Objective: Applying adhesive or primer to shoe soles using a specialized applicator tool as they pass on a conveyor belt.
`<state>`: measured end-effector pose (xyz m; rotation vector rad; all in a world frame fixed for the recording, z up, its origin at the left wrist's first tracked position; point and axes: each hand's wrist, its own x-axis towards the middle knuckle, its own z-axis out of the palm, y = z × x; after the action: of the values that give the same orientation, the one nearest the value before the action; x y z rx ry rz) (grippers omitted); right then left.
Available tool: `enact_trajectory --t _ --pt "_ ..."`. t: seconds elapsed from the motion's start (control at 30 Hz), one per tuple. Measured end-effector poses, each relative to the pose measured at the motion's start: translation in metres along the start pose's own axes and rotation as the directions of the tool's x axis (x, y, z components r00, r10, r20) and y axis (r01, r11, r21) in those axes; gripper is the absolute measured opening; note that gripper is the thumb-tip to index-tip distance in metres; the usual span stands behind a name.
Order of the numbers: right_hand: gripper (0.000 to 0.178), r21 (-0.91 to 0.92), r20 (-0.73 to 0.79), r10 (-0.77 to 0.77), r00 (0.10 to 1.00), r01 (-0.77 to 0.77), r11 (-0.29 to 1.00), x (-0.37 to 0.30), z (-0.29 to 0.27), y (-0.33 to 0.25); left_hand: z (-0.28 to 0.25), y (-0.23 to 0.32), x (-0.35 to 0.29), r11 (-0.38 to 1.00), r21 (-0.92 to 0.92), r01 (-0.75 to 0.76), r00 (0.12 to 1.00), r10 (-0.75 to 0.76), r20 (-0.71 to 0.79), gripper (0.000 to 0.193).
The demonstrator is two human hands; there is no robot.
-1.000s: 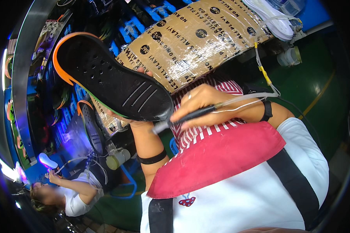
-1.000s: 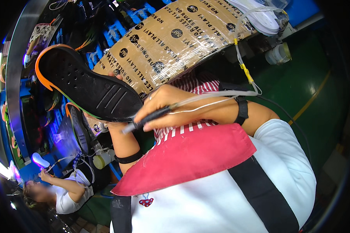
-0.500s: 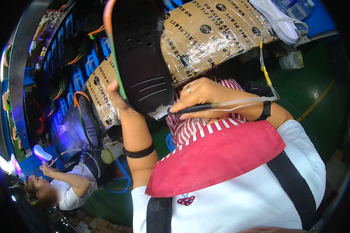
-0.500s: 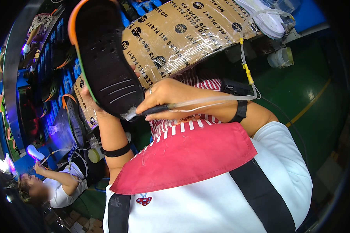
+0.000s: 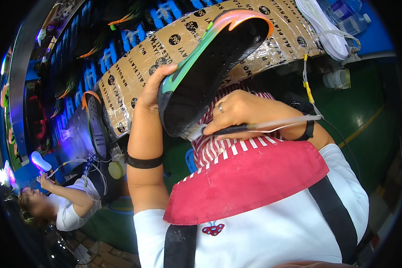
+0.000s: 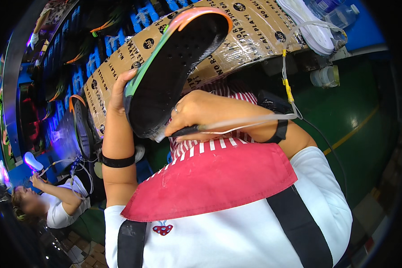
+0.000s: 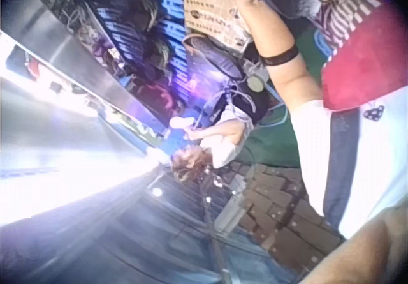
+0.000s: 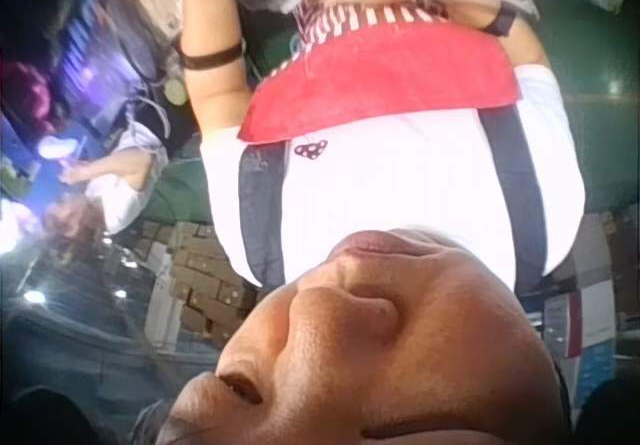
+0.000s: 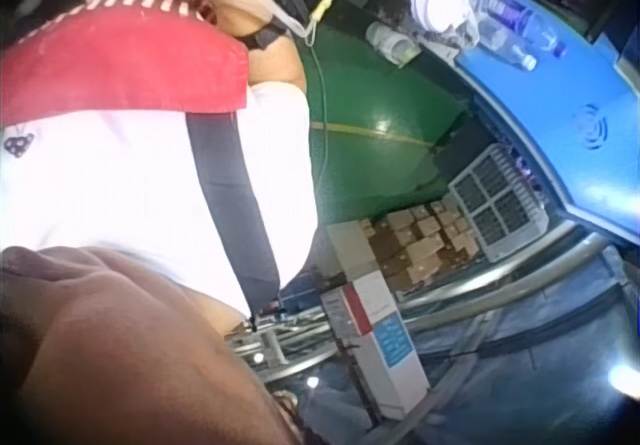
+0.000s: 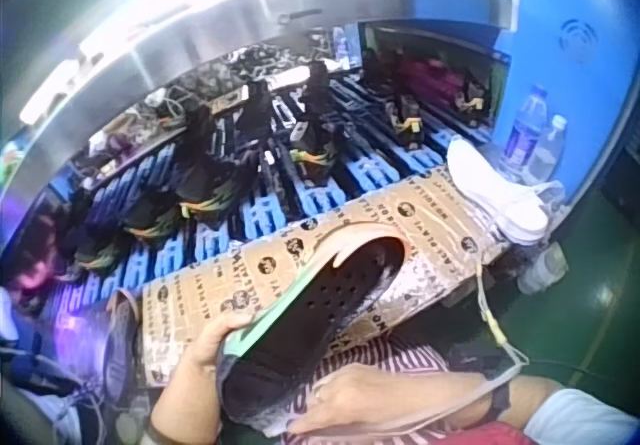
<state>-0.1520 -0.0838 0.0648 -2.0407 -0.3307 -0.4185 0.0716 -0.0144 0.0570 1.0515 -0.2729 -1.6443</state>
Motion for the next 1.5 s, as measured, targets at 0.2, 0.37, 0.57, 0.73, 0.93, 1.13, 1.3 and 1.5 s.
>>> enact_trajectory --t 0.2,0.37,0.57,0.73,0.93,1.13,1.3,1.5 --pt "0.021 -0.01 -0.153 -0.034 0.988 0.033 0.999 0.004 0.006 0.002 0.023 0.007 0.001 0.967 0.252 0.026 0.999 -0.013 -0.053 0.035" --pt "0.021 0.005 0.028 0.032 0.999 -0.032 0.999 -0.001 -0.007 -0.006 0.03 0.013 -0.003 0.856 0.488 0.169 0.985 -0.169 -0.044 0.035" --pt "0.023 -0.057 -0.102 0.014 0.995 -0.02 0.998 0.001 -0.009 -0.009 0.043 0.017 -0.008 0.827 0.544 0.142 0.99 -0.123 -0.071 0.038" --pt "0.024 -0.112 0.081 0.008 0.997 0.001 0.994 -0.008 -0.012 -0.012 0.033 0.021 -0.01 0.776 0.613 0.147 0.989 -0.118 -0.088 0.04" --pt "0.026 -0.141 -0.127 -0.013 0.992 -0.005 0.99 -0.013 -0.011 -0.011 0.032 0.026 -0.009 0.765 0.625 0.155 0.988 -0.116 -0.103 0.04" --pt "0.023 -0.166 -0.062 0.0 0.998 -0.01 0.986 -0.023 -0.013 -0.016 0.022 0.03 -0.015 0.728 0.65 0.219 0.975 -0.148 -0.163 0.041" --pt "0.024 -0.318 -0.162 -0.002 0.987 -0.05 0.947 -0.027 -0.008 -0.015 0.024 0.031 -0.019 0.714 0.67 0.202 0.977 -0.099 -0.188 0.04" --pt "0.024 -0.33 -0.187 0.012 0.982 -0.074 0.941 -0.036 -0.006 -0.016 0.016 0.032 -0.026 0.749 0.646 0.148 0.979 -0.016 -0.205 0.042"
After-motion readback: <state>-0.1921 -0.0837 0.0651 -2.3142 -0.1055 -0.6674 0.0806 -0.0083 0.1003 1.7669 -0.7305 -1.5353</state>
